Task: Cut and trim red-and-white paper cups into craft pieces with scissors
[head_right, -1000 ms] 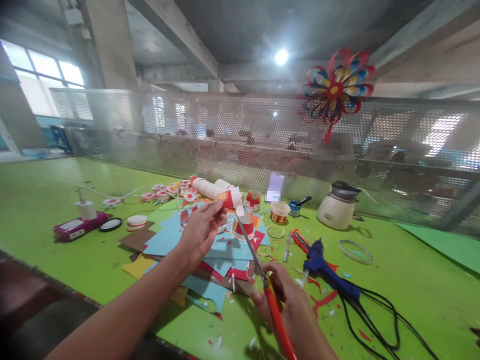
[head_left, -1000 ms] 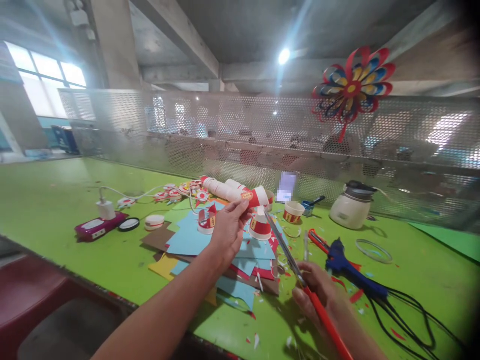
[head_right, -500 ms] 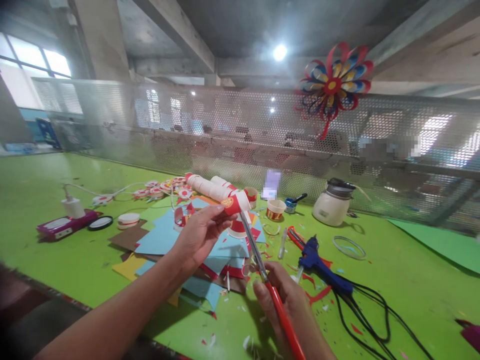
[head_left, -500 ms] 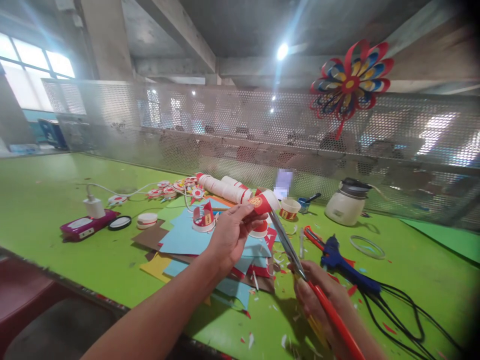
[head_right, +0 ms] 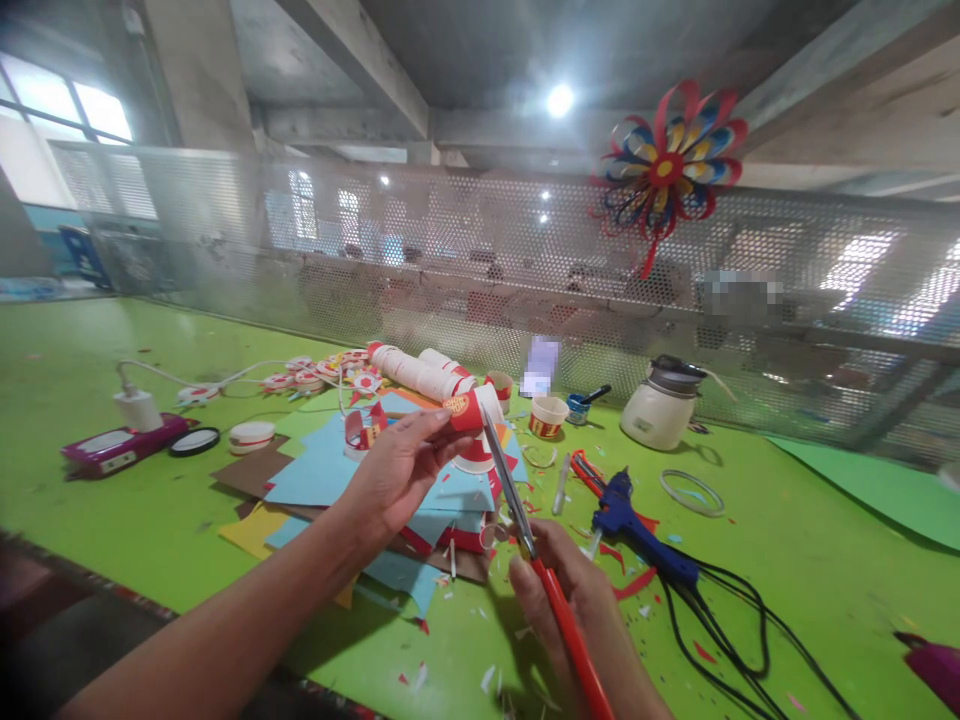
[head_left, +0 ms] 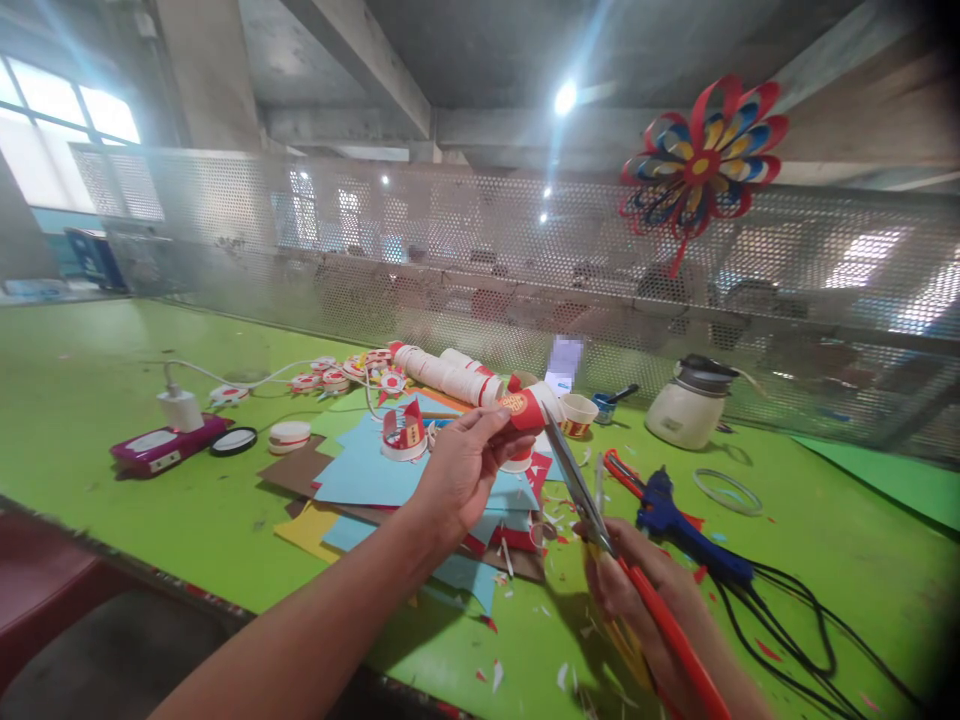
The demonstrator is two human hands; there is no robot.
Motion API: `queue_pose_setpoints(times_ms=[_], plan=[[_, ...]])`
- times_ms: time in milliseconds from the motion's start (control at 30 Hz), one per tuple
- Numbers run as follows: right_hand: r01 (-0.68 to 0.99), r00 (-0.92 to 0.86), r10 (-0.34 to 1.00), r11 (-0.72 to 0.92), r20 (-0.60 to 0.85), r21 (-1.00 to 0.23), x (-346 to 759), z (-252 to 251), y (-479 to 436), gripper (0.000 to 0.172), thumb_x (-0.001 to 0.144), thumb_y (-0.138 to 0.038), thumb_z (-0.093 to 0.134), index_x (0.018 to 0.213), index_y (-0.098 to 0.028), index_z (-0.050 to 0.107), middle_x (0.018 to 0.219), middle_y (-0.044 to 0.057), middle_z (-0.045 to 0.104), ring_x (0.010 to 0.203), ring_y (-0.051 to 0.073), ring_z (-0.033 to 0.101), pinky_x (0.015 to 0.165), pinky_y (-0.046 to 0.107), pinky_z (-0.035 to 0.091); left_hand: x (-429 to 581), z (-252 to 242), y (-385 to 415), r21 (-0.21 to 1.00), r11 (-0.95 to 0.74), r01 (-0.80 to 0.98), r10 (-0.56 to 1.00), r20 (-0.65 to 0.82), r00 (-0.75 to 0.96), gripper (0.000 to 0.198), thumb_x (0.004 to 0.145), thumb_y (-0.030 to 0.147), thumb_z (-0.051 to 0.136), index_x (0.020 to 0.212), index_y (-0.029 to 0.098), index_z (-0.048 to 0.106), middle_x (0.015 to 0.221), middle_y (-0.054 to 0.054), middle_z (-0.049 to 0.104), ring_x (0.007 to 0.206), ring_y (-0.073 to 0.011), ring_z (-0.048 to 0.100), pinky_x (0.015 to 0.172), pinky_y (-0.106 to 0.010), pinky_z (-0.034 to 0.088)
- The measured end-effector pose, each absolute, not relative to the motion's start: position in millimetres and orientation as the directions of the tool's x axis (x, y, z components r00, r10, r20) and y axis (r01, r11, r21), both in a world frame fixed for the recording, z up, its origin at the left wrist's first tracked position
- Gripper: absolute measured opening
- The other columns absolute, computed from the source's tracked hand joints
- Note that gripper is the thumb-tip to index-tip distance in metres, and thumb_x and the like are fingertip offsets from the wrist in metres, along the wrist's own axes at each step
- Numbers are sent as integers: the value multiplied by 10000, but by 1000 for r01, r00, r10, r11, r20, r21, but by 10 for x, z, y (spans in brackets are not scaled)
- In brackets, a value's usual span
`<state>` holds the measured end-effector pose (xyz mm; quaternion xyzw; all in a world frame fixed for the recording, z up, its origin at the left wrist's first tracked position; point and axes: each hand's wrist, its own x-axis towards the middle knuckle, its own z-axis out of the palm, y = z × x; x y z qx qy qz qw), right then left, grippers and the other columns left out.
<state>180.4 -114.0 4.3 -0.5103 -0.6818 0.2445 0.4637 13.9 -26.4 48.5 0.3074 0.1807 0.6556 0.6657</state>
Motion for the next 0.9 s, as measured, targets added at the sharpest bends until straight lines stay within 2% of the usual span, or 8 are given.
queue_pose_setpoints(times_ms=[400, 633, 900], plan=[[428, -99, 911, 401, 399, -810, 1789, 64, -1159, 336, 862, -485, 453, 1013, -206, 565, 604, -31, 502, 512, 137, 440, 513, 259, 354, 165, 482, -281, 628, -27, -778, 986, 144, 81, 57, 700, 119, 676, 718, 79, 639, 779, -85, 665, 702, -147, 657, 682, -259, 546], [441, -72, 901, 414, 429, -796, 1787, 66, -1154, 340, 860, -470, 463, 1018, -204, 605, 571, -32, 492, 500, 134, 472, 479, 250, 341, 187, 465, -287, 627, -17, -779, 983, 152, 101, 43, 708, 111, 672, 709, 78, 645, 773, -73, 665, 694, -135, 657, 676, -236, 545], [445, -72, 912, 392, 403, -806, 1812, 30, -1130, 375, 858, -488, 453, 1006, -179, 607, 551, -34, 501, 442, 123, 442, 466, 259, 334, 195, 440, -281, 622, -11, -783, 978, 171, 122, 43, 715, 108, 666, 717, 66, 654, 793, -96, 667, 719, -148, 658, 737, -272, 541]])
